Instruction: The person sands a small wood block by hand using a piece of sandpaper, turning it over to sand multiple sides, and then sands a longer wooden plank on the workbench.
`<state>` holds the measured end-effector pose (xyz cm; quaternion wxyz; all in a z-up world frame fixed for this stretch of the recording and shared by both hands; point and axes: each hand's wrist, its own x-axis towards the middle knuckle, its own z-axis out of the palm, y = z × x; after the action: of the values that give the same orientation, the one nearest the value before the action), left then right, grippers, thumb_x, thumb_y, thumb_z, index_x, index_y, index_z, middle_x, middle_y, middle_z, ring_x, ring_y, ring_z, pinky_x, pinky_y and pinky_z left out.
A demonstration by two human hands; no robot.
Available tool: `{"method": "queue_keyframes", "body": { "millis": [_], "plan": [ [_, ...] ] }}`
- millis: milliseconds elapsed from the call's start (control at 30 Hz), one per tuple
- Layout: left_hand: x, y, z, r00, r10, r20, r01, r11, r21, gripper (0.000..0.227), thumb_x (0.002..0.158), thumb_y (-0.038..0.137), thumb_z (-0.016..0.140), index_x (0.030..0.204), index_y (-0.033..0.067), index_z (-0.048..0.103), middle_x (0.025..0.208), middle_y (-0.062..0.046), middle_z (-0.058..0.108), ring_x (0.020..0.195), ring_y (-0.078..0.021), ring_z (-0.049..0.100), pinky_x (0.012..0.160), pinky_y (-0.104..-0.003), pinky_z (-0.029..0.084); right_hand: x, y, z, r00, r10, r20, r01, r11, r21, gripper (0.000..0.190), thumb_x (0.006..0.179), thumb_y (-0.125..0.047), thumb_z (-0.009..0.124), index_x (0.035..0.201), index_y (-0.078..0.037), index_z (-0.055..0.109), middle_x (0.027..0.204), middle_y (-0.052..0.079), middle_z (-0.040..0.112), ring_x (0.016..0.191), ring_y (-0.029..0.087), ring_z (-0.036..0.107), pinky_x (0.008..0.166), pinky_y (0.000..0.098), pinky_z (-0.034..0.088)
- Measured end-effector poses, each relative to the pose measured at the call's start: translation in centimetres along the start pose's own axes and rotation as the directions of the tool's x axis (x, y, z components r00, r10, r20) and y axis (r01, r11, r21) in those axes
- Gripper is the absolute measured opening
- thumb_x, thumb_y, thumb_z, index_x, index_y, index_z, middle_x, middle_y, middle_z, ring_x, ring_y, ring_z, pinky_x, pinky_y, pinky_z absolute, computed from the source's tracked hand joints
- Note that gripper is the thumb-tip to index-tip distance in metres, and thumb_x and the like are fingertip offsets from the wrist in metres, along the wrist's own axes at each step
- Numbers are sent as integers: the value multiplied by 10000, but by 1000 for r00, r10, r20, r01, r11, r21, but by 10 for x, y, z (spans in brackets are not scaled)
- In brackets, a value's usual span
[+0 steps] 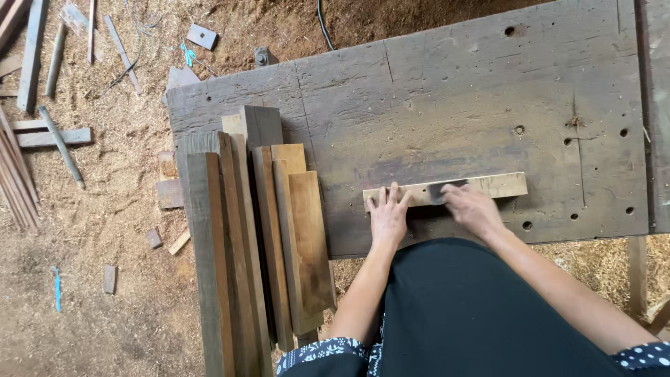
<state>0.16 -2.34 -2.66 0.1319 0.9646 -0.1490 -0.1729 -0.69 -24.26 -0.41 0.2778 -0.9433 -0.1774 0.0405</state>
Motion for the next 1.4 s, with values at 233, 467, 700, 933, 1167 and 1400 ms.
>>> {"method": "queue_keyframes", "body": {
  "millis": [233,467,700,933,1167,1400],
  "plan": [
    [3,11,-6,997,-72,-4,72,997,19,534,867,48,627,1371,211,555,1544,-116,418,1433,-401,365,1117,-702,277,-15,19,14,951,309,-9,-308,945,-113,104,987,-173,594,983,-114,678,935,64,681,809,261,641,727,389,537],
    [12,11,-7,1000,-23,4,23,998,57,542,854,34,620,1360,215,550,1487,-109,453,1451,-320,375,1170,-709,209,-26,50,-8,872,466,-149,-485,866,-123,143,950,-197,606,1012,-96,687,864,72,729,720,250,652,577,389,529],
    [18,-7,-2,998,53,-13,-54,998,-33,518,856,-7,599,1347,148,537,1508,-132,452,1454,-317,375,1160,-643,245,-4,16,7,999,-47,-2,47,998,-42,108,849,-232,618,914,-145,615,1098,20,724,1004,260,671,854,438,541],
    [27,-30,-11,993,96,-69,-114,936,-333,410,903,-18,565,1272,151,616,1444,-94,602,1412,-279,498,1130,-501,357,32,2,-27,947,320,25,-320,947,-12,148,936,-193,592,1027,-78,615,1078,134,677,1052,336,641,911,473,497],
    [19,-26,-24,977,74,-198,-143,922,-361,402,900,33,603,1266,181,675,1400,-59,641,1335,-258,544,1130,-428,357,38,10,-41,820,442,363,-472,881,-8,169,1030,-180,503,1158,-113,590,999,145,690,955,301,680,872,434,535],
    [29,-26,-39,982,93,-167,-151,913,-379,333,929,83,583,1235,175,677,1278,-22,673,1272,-233,542,1118,-422,309,29,5,-12,926,371,66,-368,928,-51,206,1043,-154,481,1210,-75,573,1029,152,606,956,284,587,892,403,473]
  ]
}}
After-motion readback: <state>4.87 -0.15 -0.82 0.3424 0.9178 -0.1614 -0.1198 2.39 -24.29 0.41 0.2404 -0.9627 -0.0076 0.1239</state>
